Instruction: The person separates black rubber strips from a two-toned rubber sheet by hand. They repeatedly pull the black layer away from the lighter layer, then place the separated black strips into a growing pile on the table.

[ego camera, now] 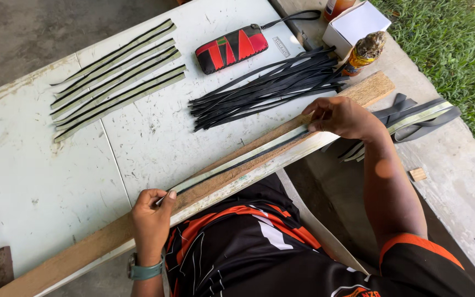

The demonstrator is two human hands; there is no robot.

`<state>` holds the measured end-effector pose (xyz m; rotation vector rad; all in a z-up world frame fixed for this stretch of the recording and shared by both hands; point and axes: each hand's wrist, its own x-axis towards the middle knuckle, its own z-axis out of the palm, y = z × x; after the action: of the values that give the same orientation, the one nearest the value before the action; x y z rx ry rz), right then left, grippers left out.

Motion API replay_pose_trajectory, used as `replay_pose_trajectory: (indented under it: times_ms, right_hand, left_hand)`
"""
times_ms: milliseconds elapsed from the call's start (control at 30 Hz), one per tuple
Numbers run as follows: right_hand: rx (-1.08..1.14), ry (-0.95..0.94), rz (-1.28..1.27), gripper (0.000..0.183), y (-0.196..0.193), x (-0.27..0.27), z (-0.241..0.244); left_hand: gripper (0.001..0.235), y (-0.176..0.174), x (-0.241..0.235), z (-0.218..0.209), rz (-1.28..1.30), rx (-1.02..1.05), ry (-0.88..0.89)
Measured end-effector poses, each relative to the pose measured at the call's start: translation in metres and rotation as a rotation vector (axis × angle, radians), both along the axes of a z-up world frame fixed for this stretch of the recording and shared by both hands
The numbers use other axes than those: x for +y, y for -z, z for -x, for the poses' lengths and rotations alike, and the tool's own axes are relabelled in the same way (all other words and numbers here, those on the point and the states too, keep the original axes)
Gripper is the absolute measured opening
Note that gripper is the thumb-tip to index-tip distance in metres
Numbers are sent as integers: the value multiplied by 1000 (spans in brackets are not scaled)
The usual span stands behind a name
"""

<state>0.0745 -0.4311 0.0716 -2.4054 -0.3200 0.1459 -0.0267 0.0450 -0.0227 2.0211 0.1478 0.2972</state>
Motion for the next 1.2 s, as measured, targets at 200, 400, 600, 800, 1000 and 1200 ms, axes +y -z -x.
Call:
replay_pose_trajectory:
  times_ms: [200,400,600,800,1000,1200]
  right_hand:
    - [-208,197,-483,26,34,-25,1]
    - [-406,603,-529,54,59,-30,25]
    - [-362,-77,-1119,59,47,54,57]
    - [139,-332,-1369,107,3,132,71]
    - [-43,-268,-1126,111,0,137,70]
    - [-273,-249,-675,105,4,126,74]
  left_hand:
    - [46,-18,2,-2,-187,149,-26]
    - [75,-31,22,-4,-350,-2,-85]
    - [22,-54,-40,-16,312,-360,63]
    - [39,-98,-177,-54,150,-623,458]
    - [28,-117,-206,-59,126,-672,412]
    - [17,-103,-197,-59,144,-580,414]
